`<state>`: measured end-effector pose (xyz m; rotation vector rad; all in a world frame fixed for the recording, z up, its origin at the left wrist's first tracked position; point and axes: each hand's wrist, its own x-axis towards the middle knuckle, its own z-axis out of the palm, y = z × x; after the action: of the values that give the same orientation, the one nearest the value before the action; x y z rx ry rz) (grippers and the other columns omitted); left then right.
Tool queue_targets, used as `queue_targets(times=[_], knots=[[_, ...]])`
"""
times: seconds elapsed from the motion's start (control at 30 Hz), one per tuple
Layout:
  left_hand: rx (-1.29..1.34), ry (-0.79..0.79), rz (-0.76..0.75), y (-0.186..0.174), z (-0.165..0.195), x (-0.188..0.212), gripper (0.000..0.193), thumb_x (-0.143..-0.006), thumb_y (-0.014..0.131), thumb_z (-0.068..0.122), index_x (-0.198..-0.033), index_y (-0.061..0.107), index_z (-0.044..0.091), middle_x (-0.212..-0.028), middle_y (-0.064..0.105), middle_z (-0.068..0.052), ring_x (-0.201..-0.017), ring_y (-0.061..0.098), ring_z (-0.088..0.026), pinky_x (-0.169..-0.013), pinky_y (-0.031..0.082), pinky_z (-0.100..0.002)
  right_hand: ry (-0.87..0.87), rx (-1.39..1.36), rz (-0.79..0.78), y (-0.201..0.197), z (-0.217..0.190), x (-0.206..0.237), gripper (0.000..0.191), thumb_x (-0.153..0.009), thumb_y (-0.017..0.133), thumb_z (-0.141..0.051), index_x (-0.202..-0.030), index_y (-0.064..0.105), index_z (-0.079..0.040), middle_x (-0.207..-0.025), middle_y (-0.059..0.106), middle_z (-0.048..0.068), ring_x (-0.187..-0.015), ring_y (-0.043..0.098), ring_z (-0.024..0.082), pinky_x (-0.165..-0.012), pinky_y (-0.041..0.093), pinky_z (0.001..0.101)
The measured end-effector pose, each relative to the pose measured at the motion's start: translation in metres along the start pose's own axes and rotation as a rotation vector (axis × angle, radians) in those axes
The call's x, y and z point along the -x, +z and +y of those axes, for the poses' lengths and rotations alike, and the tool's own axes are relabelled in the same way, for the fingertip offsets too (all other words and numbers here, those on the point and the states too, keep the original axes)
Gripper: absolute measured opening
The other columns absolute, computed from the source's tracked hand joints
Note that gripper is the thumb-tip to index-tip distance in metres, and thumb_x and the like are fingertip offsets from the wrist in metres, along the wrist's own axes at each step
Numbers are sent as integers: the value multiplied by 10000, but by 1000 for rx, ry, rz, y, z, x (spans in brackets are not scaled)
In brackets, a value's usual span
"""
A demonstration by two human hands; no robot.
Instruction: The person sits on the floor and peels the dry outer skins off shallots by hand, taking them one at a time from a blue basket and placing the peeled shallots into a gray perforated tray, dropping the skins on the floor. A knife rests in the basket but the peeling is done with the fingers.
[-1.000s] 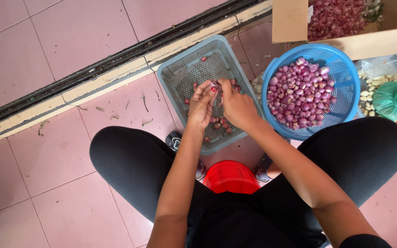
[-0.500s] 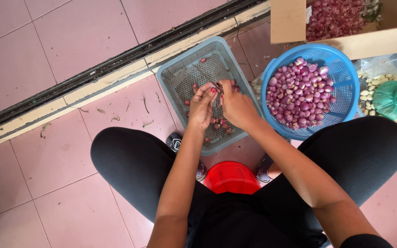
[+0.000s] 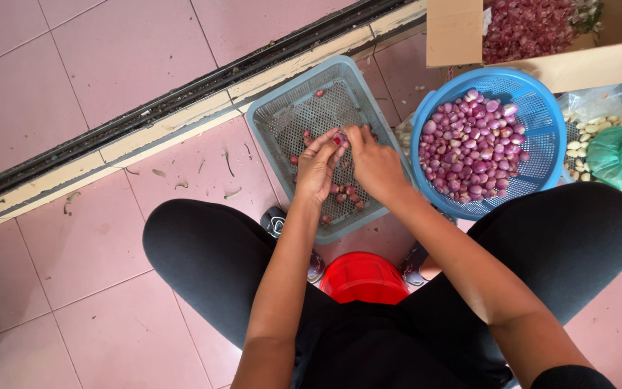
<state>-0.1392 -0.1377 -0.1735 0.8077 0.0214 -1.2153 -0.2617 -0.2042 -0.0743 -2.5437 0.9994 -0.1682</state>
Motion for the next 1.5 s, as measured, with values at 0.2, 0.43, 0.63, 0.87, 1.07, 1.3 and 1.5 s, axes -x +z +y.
queue_targets(times=[0.2, 0.43, 0.63, 0.87, 1.07, 1.3, 1.5], knots=[[-20, -106, -21, -2, -1, -1, 316, -978, 641, 32, -1267, 657, -93, -1157, 726, -141, -1001, 713, -203, -927, 588, -277, 39, 12, -22, -4, 11, -7, 462, -899, 623, -68, -1298, 397, -113, -1182, 657, 192, -842, 697, 493, -697, 555, 569], [13, -104, -63, -4, 1, -2, 372, -968, 650, 61, -1326, 651, -37, -1199, 712, -95, -1044, 678, -154, -948, 571, -252, -15, 16, -85, -3, 15, -10, 518, -814, 605, -59, -1276, 372, -80, -1206, 646, 218, -841, 697, 495, -687, 552, 575], [-79, 61, -10, -2, -3, -3, 327, -978, 671, 30, -1298, 634, -27, -1191, 724, -111, -1051, 689, -151, -963, 579, -281, 102, -4, -14, -3, 29, -14, 453, -904, 559, -15, -1315, 388, -97, -1213, 675, 207, -863, 693, 499, -698, 548, 579], [-94, 153, -18, -3, 3, -2, 318, -968, 712, 27, -1280, 660, -7, -1188, 734, -107, -1030, 692, -148, -895, 558, -256, 61, -36, -147, -7, 34, -12, 319, -941, 615, -113, -1208, 440, -96, -915, 724, 214, -864, 712, 442, -749, 552, 555], [-145, 128, 36, -1, 2, -1, 307, -963, 711, 59, -1252, 675, -39, -1125, 749, -114, -980, 726, -148, -834, 581, -230, -27, -121, -65, -7, 9, -6, 468, -937, 585, -86, -1363, 390, -81, -951, 726, 224, -776, 703, 455, -643, 541, 571], [-55, 59, 28, -5, 3, -1, 289, -980, 703, 92, -1215, 693, -75, -1083, 750, -131, -936, 731, -161, -840, 607, -241, -59, -54, -2, 2, 2, -3, 430, -993, 569, -93, -1376, 375, -113, -1069, 697, 257, -772, 695, 474, -617, 542, 571], [-92, 25, 25, -5, 4, 1, 275, -970, 704, 88, -1201, 705, -62, -1075, 759, -124, -940, 723, -153, -855, 603, -240, -30, -8, -29, 3, 5, -1, 624, -815, 659, -11, -1353, 368, -130, -1190, 655, 247, -822, 689, 479, -663, 552, 560]])
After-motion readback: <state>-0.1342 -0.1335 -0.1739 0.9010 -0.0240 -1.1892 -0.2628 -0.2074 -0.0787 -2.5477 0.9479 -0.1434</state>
